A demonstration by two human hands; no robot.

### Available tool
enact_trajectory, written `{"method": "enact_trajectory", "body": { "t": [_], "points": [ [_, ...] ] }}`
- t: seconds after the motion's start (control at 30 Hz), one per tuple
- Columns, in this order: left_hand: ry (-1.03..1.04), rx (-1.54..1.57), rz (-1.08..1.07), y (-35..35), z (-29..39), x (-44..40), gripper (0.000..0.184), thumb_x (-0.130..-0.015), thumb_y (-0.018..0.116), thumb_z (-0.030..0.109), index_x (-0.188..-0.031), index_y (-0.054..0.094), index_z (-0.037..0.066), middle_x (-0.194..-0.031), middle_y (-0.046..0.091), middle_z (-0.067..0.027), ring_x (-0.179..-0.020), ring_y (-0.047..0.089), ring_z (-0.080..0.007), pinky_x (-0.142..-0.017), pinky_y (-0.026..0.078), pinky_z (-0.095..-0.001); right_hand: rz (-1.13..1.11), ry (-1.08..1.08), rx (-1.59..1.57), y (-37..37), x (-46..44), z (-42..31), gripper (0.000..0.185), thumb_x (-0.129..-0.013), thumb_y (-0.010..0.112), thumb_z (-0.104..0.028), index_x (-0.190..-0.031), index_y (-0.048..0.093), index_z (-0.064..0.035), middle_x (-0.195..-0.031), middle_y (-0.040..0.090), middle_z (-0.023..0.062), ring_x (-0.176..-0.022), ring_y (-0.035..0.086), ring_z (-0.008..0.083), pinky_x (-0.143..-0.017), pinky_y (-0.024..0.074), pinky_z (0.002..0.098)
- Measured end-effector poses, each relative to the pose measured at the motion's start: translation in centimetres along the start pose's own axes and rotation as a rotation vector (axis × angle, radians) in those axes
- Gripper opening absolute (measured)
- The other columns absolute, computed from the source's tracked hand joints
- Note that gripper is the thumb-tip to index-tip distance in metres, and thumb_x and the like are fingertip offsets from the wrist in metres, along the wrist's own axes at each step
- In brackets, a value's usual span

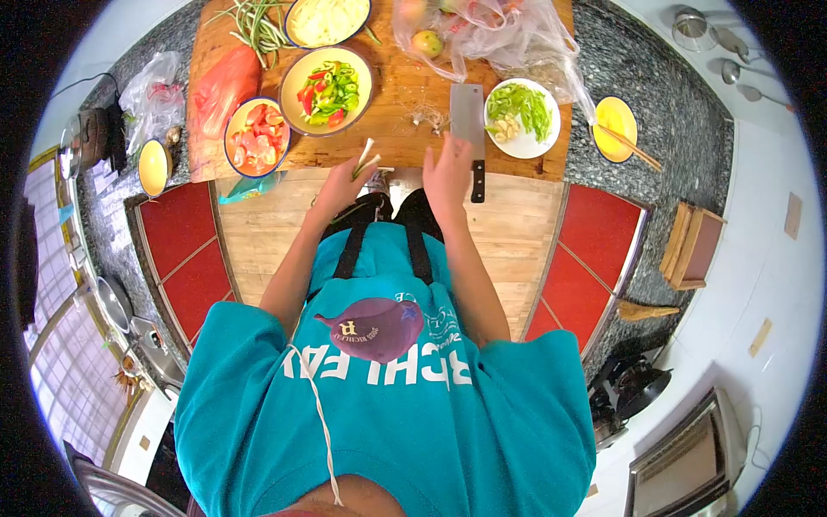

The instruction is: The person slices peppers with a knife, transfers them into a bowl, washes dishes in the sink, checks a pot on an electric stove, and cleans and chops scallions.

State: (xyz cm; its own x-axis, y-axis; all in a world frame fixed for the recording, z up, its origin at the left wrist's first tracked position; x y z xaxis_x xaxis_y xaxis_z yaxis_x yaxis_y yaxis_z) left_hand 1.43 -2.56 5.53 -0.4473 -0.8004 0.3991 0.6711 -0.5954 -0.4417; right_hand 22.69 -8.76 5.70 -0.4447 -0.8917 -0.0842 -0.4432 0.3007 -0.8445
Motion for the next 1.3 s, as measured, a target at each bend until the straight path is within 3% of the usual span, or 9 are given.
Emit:
{"method": "enact_trajectory", "body": {
  "t": [0.1, 0.23, 0.33, 0.4, 0.53, 0.73, 1.03, 1.2, 1.3],
  "points": [
    [0.049, -0.031, 0.000, 0.0, -1.2, -0.2, 0.035, -0.092, 0.066, 0.031, -0.096, 0.064, -0.003, -0.080, 0.065, -0.0271, -0.075, 0.063, -0.0450, -0.065, 0.048, -0.0490, -0.158, 0.083, -0.015, 3.8, -2.5, -1.5, 0.054, -0.090, 0.067, -0.025, -0.134, 0.046, -0.0004, -0.110, 0.049, 0.0233, -0.099, 0.054, 0.0400, -0.084, 0.0475, 0.0467],
    [0.055, -0.027, -0.037, -0.9, -1.6, -0.1, 0.035, -0.092, 0.066, 0.031, -0.094, 0.063, -0.004, -0.080, 0.065, -0.0280, -0.078, 0.063, -0.0466, -0.067, 0.048, -0.0516, -0.040, 0.141, 0.083, 6.3, -4.5, -3.6, 0.053, -0.089, 0.068, -0.024, -0.132, 0.047, -0.0007, -0.108, 0.050, 0.0233, -0.100, 0.054, 0.0421, -0.085, 0.0473, 0.0484],
    [0.092, -0.035, -0.009, -1.4, -2.5, -0.1, 0.033, -0.093, 0.065, 0.030, -0.103, 0.066, -0.002, -0.080, 0.066, -0.0261, -0.076, 0.064, -0.0435, -0.067, 0.049, -0.0484, -0.059, 0.106, 0.074, 7.4, -5.9, -4.7, 0.041, -0.089, 0.066, -0.019, -0.122, 0.052, 0.0010, -0.109, 0.051, 0.0255, -0.103, 0.053, 0.0439, -0.085, 0.0470, 0.0501],
    [0.033, -0.011, -0.039, -1.7, -3.1, 0.1, 0.034, -0.093, 0.065, 0.031, -0.101, 0.066, -0.002, -0.082, 0.066, -0.0260, -0.077, 0.064, -0.0438, -0.068, 0.049, -0.0478, -0.144, -0.043, 0.057, 8.8, -5.7, -4.7, 0.025, -0.088, 0.064, -0.011, -0.108, 0.056, 0.0022, -0.110, 0.051, 0.0259, -0.101, 0.055, 0.0452, -0.083, 0.0472, 0.0513],
    [-0.002, 0.004, 0.001, -2.5, -2.7, 1.9, 0.033, -0.094, 0.064, 0.031, -0.100, 0.065, -0.001, -0.084, 0.067, -0.0258, -0.080, 0.065, -0.0433, -0.069, 0.050, -0.0468, -0.261, -0.177, -0.008, 9.2, -1.9, -5.1, 0.015, -0.089, 0.060, -0.005, -0.101, 0.056, 0.0020, -0.107, 0.052, 0.0259, -0.094, 0.058, 0.0445, -0.077, 0.0489, 0.0511],
    [-0.199, -0.038, 0.285, -4.1, -5.9, 8.0, 0.033, -0.094, 0.063, 0.031, -0.098, 0.063, -0.002, -0.078, 0.065, -0.0264, -0.076, 0.063, -0.0452, -0.067, 0.049, -0.0494, -0.460, -0.379, -0.473, 9.5, 1.9, -9.7, 0.008, -0.088, 0.061, -0.004, -0.093, 0.056, -0.0010, -0.095, 0.055, 0.0193, -0.084, 0.060, 0.0400, -0.070, 0.0493, 0.0473],
    [-0.544, 0.321, 0.813, -7.7, -13.4, 20.5, 0.037, -0.096, 0.060, 0.037, -0.100, 0.063, 0.000, -0.074, 0.063, -0.0239, -0.072, 0.061, -0.0429, -0.063, 0.047, -0.0469, -0.820, -0.738, -0.534, 14.1, 8.5, -24.3, 0.008, -0.086, 0.066, -0.003, -0.090, 0.060, -0.0003, -0.088, 0.059, 0.0139, -0.073, 0.062, 0.0296, -0.064, 0.0512, 0.0369],
    [-0.554, 0.405, 1.039, -12.5, -18.8, 26.9, 0.040, -0.097, 0.059, 0.038, -0.099, 0.062, -0.001, -0.073, 0.062, -0.0230, -0.070, 0.061, -0.0415, -0.064, 0.046, -0.0462, -0.901, -0.783, -0.639, 18.8, 15.1, -33.3, 0.015, -0.087, 0.068, -0.005, -0.099, 0.059, -0.0006, -0.093, 0.063, 0.0141, -0.075, 0.065, 0.0255, -0.063, 0.0521, 0.0339],
    [-0.569, 0.516, 1.126, -14.3, -22.8, 31.5, 0.042, -0.096, 0.059, 0.040, -0.097, 0.061, -0.002, -0.074, 0.062, -0.0224, -0.070, 0.062, -0.0384, -0.063, 0.046, -0.0437, -0.983, -0.757, -0.592, 20.7, 19.3, -38.1, 0.021, -0.086, 0.067, -0.004, -0.103, 0.057, 0.0014, -0.100, 0.062, 0.0193, -0.085, 0.064, 0.0359, -0.069, 0.0539, 0.0395]
  ]
}}
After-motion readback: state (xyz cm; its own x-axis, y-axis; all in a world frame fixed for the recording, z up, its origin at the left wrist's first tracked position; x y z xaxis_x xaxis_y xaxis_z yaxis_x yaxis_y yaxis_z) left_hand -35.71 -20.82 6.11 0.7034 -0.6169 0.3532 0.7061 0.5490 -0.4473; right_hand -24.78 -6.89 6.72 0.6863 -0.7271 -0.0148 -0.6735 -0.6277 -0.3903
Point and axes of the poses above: each hand's wrist, its own x-axis away from the middle knuckle, its own y-axis out of the palm, z = x × y, the point moved 1 cm from there along -x, towards the middle knuckle
